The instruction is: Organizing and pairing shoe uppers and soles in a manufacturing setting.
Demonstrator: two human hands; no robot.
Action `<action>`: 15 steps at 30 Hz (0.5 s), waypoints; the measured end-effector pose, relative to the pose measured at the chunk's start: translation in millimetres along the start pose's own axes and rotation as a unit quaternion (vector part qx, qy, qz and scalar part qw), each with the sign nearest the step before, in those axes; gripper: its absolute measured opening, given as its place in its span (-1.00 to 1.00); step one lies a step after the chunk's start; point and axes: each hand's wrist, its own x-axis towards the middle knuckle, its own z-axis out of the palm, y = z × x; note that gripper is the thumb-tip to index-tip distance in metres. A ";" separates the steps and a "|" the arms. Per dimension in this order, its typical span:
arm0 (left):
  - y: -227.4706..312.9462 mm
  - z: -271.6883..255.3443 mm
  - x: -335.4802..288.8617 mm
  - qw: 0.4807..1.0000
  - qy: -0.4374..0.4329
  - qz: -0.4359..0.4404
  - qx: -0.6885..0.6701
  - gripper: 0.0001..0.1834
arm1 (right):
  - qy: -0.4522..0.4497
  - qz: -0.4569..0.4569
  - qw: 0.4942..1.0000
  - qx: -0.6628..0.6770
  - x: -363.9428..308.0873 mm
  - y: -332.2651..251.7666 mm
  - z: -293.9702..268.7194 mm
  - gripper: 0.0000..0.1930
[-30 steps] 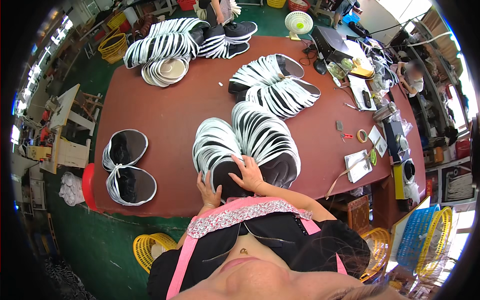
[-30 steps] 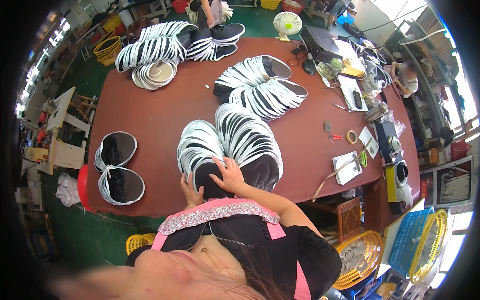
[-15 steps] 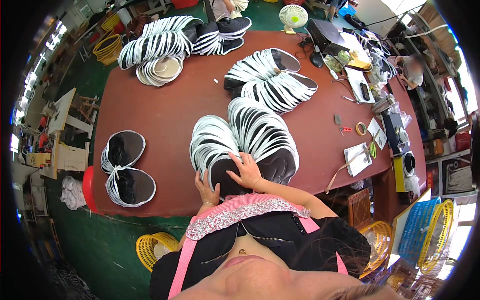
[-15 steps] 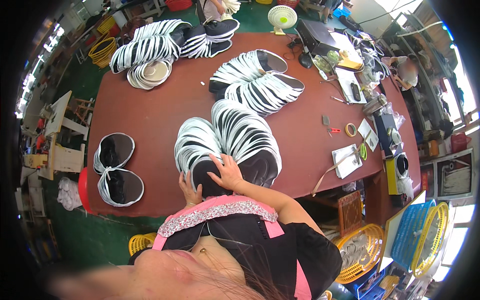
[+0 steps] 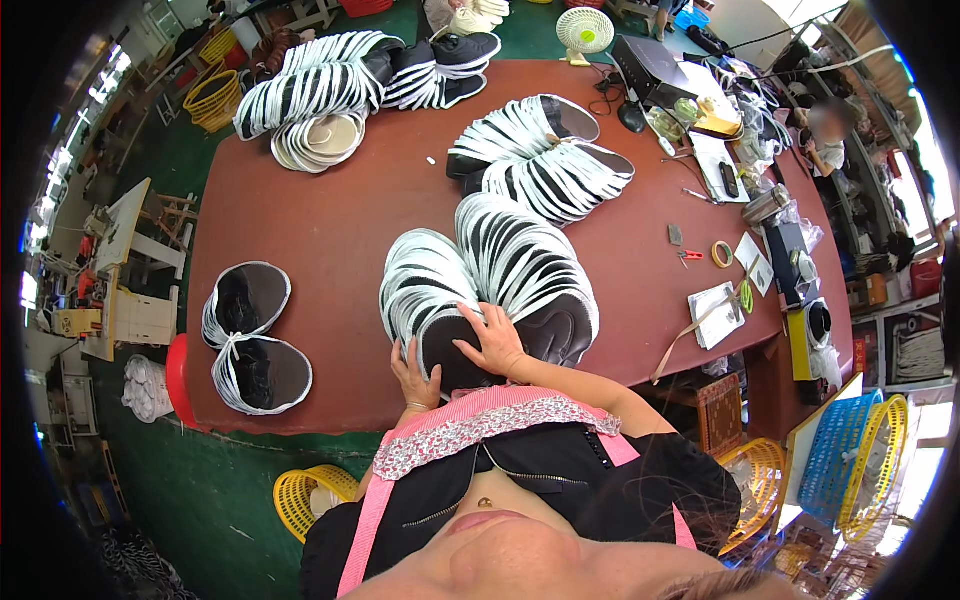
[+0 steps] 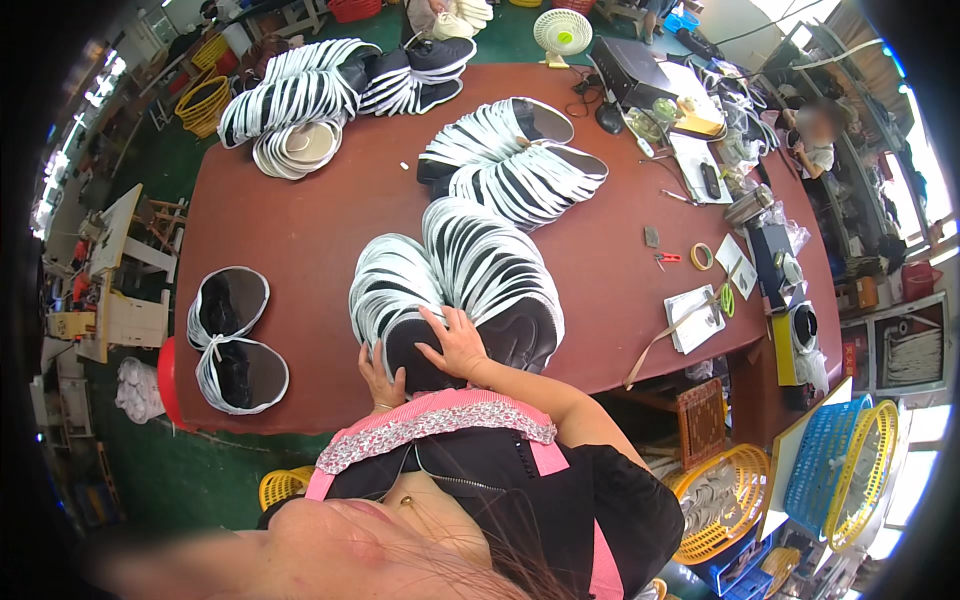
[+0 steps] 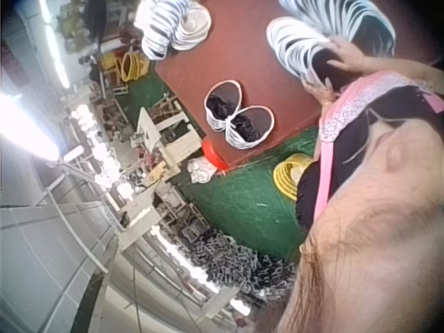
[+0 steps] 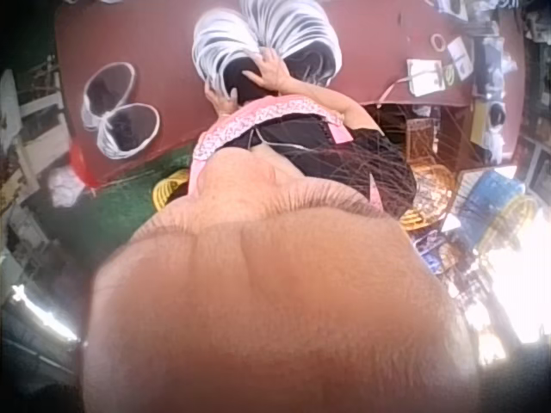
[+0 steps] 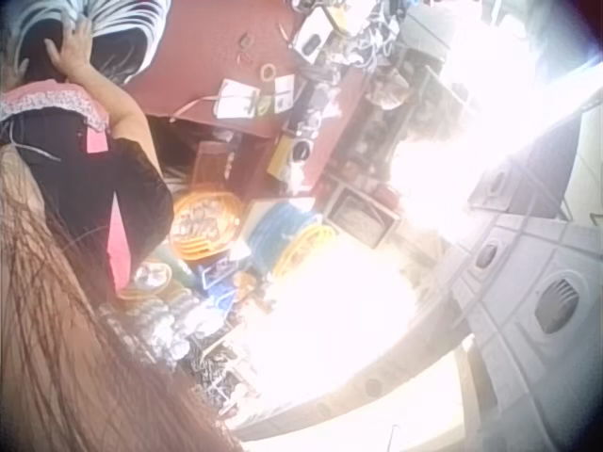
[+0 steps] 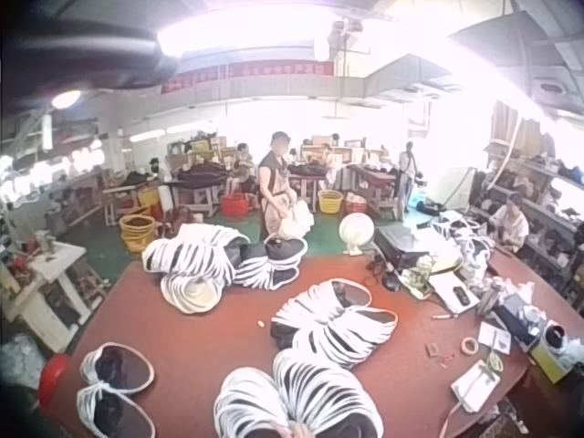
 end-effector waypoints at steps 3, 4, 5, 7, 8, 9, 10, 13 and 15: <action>-0.1 -0.1 -0.5 1.000 0.003 0.002 -0.002 -0.14 | 0.001 -0.003 1.000 0.000 0.6 -1.3 -1.1 -0.24; -0.1 -0.1 -0.5 1.000 0.003 0.001 -0.003 -0.14 | 0.001 -0.003 1.000 0.000 0.6 -1.0 -0.6 -0.24; -0.1 -0.2 -0.5 1.000 0.003 0.001 -0.003 -0.14 | 0.003 -0.004 1.000 0.000 0.4 -0.4 0.1 -0.24; 0.1 -0.5 -0.5 1.000 0.001 0.003 0.001 -0.14 | 0.005 -0.004 1.000 0.000 0.1 -0.1 0.4 -0.24; 0.4 -0.4 -0.5 1.000 0.001 0.003 0.001 -0.14 | 0.002 -0.003 1.000 -0.001 0.0 -0.2 0.2 -0.24; 0.8 -0.2 -0.4 1.000 0.001 0.003 0.001 -0.14 | 0.000 -0.001 1.000 -0.002 -0.1 -0.3 -0.2 -0.24; 0.8 -0.2 -0.7 1.000 0.002 0.003 0.002 -0.14 | 0.000 -0.001 1.000 -0.002 -0.1 -0.8 -0.8 -0.24; 0.5 -0.3 -0.8 1.000 0.000 0.003 -0.001 -0.14 | -0.002 0.002 1.000 0.006 0.0 -1.6 -2.2 -0.24; 0.0 -0.4 -0.1 1.000 -0.001 0.004 -0.001 -0.14 | 0.000 -0.001 1.000 0.002 0.5 -1.5 -1.9 -0.24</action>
